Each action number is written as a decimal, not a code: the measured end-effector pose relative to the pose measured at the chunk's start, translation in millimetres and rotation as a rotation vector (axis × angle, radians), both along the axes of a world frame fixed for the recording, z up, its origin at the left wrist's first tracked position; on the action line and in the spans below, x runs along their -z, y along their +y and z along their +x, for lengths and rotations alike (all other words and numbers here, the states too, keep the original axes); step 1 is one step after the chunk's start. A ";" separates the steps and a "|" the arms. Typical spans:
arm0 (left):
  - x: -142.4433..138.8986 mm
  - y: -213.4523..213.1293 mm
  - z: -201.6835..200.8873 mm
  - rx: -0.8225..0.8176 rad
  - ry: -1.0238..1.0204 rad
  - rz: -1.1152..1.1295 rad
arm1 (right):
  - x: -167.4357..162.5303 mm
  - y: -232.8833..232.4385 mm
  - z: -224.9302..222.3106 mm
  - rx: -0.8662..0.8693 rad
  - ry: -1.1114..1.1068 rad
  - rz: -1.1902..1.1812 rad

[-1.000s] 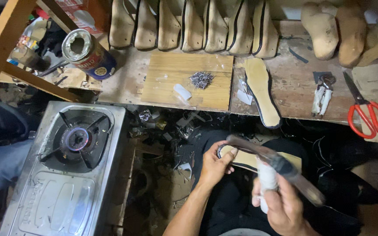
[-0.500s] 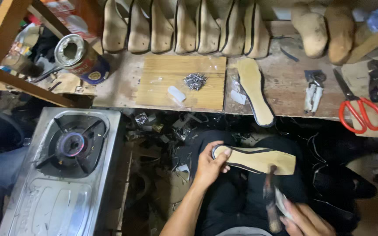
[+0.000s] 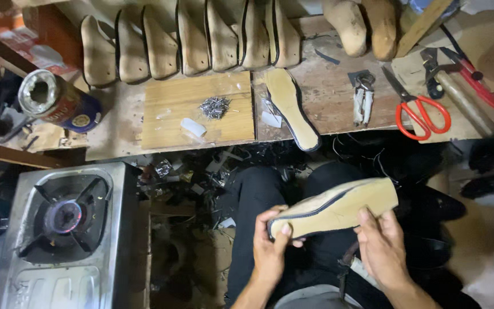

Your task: The person repeatedly trims the edges of a shoe sole using shears, then picks up a nail and hammers it into the sole. This cycle is performed multiple times on the same sole while seated on the floor.

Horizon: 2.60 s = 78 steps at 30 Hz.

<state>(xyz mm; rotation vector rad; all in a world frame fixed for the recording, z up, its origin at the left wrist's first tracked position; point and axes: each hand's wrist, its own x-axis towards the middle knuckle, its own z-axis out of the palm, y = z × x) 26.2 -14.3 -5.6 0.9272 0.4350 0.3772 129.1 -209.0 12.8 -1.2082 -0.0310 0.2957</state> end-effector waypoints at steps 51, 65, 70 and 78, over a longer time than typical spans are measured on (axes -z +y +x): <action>37.7 35.3 42.2 0.227 0.220 0.192 | -58.0 264.2 181.1 -0.508 -1.406 -0.849; 13.7 10.6 81.3 0.334 0.269 0.745 | 32.1 27.0 122.9 -0.716 -0.083 -0.687; 15.7 14.4 84.8 0.311 0.112 0.892 | 46.5 15.2 112.0 -0.737 -0.019 -0.695; 8.7 29.2 82.0 0.422 0.052 0.791 | 13.3 50.3 107.3 -0.787 -0.133 -0.905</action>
